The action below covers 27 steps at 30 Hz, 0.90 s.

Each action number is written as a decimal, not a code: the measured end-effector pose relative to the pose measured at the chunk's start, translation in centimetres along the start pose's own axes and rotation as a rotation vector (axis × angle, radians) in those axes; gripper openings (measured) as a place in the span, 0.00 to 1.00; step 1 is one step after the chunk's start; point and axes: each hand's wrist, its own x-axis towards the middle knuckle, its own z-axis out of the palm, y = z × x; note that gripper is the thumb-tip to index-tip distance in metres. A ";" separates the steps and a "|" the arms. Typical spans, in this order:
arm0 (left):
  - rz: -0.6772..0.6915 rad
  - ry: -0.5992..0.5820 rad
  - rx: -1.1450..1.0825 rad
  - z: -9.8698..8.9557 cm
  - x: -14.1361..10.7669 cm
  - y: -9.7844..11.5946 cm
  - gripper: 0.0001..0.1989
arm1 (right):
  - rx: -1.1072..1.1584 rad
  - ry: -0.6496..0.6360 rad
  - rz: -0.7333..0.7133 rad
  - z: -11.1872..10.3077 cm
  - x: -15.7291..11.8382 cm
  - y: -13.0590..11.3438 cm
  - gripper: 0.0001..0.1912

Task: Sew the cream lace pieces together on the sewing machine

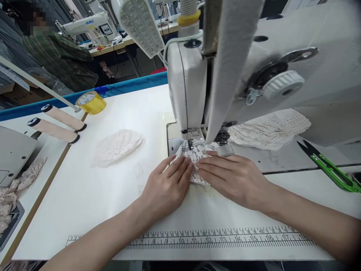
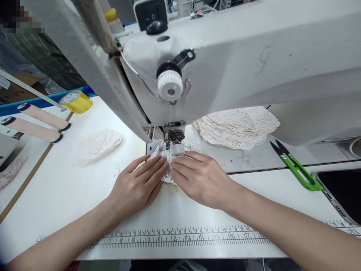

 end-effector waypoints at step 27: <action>-0.070 0.034 -0.036 0.3 0.5 -0.5 0.15 | -0.070 -0.047 -0.006 0.7 0.1 0.6 0.15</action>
